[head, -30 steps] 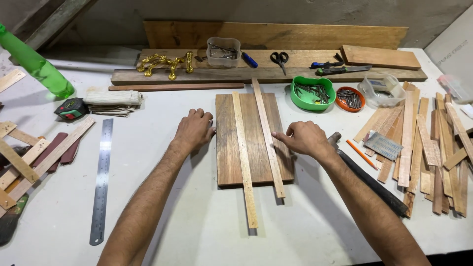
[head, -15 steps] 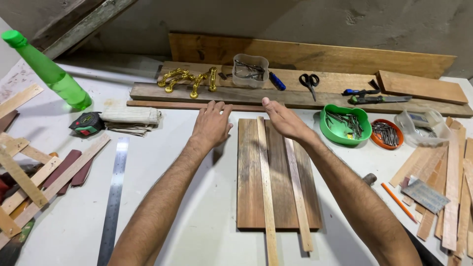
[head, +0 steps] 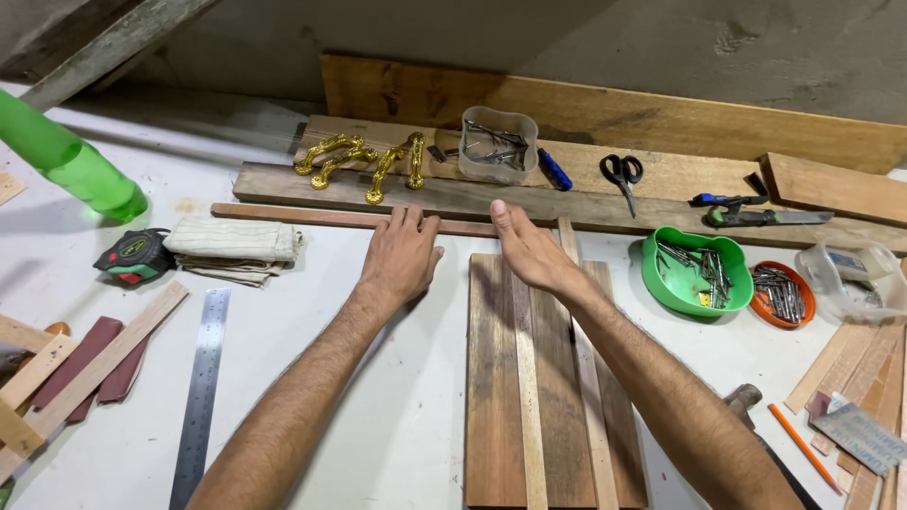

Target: Measuring and marking thin wood strips and a wooden board for woodworking.

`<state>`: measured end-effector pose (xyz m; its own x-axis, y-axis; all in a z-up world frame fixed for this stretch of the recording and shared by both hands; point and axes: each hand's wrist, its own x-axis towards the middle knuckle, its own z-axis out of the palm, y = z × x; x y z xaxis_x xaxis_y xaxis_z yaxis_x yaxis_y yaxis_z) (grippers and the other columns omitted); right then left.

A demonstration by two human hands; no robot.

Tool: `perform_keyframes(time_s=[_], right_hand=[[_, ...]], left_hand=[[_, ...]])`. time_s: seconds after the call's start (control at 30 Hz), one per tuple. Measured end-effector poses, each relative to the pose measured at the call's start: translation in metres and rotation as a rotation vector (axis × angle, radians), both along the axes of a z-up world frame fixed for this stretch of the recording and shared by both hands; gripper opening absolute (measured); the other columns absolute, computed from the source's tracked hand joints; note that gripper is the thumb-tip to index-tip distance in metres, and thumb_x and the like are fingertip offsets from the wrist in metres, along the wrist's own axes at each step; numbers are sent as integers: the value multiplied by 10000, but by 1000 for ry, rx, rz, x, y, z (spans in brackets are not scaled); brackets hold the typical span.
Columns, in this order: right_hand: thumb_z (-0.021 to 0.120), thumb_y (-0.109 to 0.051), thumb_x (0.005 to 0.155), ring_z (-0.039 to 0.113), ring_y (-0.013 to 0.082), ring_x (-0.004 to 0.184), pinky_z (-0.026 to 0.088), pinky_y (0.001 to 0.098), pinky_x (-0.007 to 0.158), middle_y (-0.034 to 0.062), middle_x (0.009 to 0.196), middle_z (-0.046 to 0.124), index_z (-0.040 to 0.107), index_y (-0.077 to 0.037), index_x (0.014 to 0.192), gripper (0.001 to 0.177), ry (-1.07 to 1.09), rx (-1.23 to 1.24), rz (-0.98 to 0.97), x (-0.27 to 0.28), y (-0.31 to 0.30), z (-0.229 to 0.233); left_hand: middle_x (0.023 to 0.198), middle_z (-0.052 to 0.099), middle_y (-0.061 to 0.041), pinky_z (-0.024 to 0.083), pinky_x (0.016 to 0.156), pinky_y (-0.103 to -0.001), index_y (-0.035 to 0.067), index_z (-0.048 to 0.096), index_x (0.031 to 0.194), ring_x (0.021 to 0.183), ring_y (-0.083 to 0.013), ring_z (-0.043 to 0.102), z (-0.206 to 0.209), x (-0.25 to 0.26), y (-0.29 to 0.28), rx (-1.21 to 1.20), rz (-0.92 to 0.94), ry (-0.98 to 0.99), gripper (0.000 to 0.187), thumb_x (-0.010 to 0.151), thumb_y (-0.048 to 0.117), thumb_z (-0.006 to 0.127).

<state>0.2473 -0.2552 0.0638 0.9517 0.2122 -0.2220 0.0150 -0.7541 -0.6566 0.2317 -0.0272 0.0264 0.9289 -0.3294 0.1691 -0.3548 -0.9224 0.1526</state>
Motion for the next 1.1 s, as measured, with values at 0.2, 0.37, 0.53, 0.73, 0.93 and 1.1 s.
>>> perform_keyframes(time_s=[0.2,0.37,0.53,0.73,0.93,1.1], right_hand=[[69,-812,865,485,437,1400,412,648,1111,293,1498,475,268,-104,1588,1031,9,69,158,2,45,-7],[54,-839,841,344,424,1478,296,648,1169,248,1610,333,214,-114,1611,1070,-54,101,249,10,51,-22],[47,-840,852,308,396,1510,261,632,1200,227,1633,299,232,-112,1610,1066,-98,104,239,-4,28,6],[56,-784,904,406,382,1460,303,563,1203,209,1584,423,356,-107,1571,996,-232,74,159,-49,-13,64],[166,-733,978,539,325,1384,409,459,1163,202,1467,568,465,-63,1502,901,-246,127,94,-104,-64,83],[280,-707,985,698,278,1147,534,449,1020,152,1222,734,591,-76,1387,810,-235,-30,-21,-147,-101,89]], left_hand=[[1316,533,-198,412,1080,-537,20,580,1302,1262,-349,495,-2,-11,44,47,145,-31,456,987,342,656],[1341,522,-219,389,1078,-555,-9,544,1339,1297,-383,457,-20,-6,69,70,185,-73,537,965,365,635],[1376,515,-228,377,1093,-569,-3,527,1363,1343,-405,426,-3,-17,63,84,165,-106,566,956,374,635],[1297,561,-225,400,1076,-553,10,584,1281,1285,-372,470,47,-44,26,55,100,-179,481,968,369,656],[1210,591,-190,426,1026,-505,26,613,1204,1193,-346,509,88,-96,-21,-38,-31,-283,432,947,360,709],[1161,619,-174,508,943,-506,40,571,1273,1115,-296,588,106,-121,-54,171,-80,-161,503,998,456,638]])
